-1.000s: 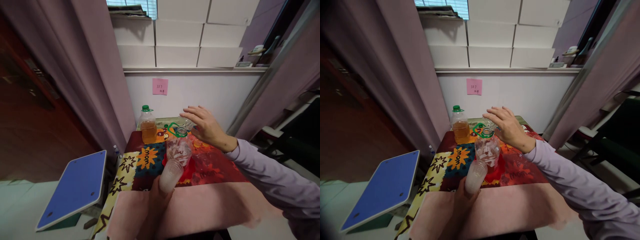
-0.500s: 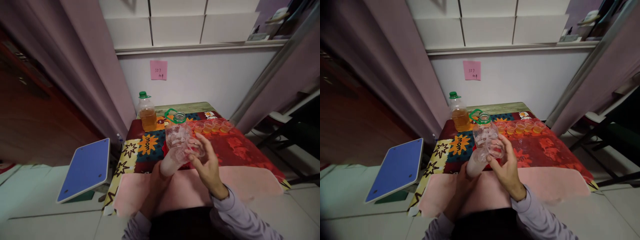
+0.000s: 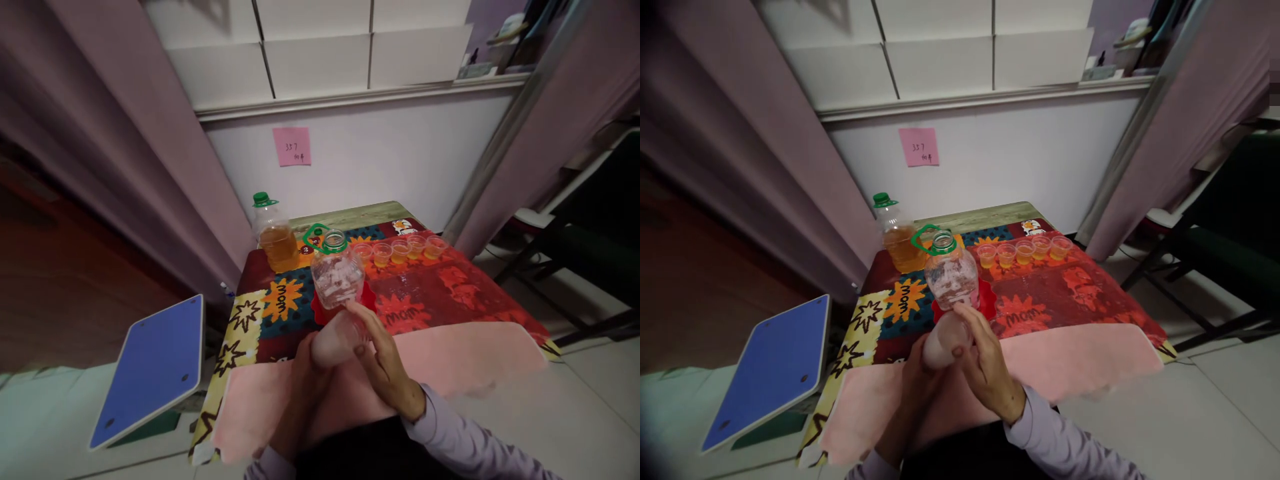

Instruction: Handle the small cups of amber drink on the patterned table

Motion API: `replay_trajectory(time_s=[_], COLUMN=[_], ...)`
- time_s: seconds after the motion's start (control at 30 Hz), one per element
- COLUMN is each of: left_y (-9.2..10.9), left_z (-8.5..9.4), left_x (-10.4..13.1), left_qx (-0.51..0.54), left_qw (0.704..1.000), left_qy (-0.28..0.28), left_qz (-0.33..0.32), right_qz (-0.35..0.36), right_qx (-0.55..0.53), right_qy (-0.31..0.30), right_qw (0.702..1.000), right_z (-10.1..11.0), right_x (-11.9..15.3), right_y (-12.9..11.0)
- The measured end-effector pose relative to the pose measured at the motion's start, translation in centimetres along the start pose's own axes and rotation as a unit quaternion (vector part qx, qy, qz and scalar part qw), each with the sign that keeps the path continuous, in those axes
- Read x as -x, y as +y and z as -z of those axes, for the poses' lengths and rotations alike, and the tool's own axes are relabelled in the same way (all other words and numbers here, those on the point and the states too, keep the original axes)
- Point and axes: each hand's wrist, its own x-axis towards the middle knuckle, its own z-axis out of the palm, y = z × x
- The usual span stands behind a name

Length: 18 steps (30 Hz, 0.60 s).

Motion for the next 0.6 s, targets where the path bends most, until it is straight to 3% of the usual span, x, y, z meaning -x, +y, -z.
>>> replay_trajectory(time_s=[0.17, 0.23, 0.33, 0.43, 0.5, 0.6], left_y=[1.0, 1.7, 3.0, 4.4, 5.1, 5.9], left_z=[0.3, 0.1, 0.0, 0.0, 0.0, -0.1], left_x=[-0.1, 0.0, 0.0, 0.1, 0.1, 0.2], left_qx=[-0.019, -0.009, 0.008, 0.037, 0.082, 0.140], left_qw=[1.000, 1.000, 0.998, 0.996, 0.992, 0.979], left_qy=[-0.004, 0.007, 0.026, 0.031, 0.030, 0.047], left_qz=[0.001, 0.018, 0.055, 0.079, 0.094, 0.143], right_qz=[0.010, 0.020, 0.008, 0.005, -0.004, -0.062], right_qx=[0.008, 0.019, 0.079, 0.187, 0.261, 0.373], right_qy=[0.001, 0.024, 0.116, 0.169, 0.143, 0.051], right_qw=[1.000, 0.999, 0.990, 0.968, 0.955, 0.924], right_z=[0.1, 1.4, 4.5, 7.5, 8.3, 7.7], right_x=[0.5, -0.3, -3.3, -8.4, -11.9, -15.9], right_y=[0.8, 1.4, 3.4, 7.9, 11.8, 17.1])
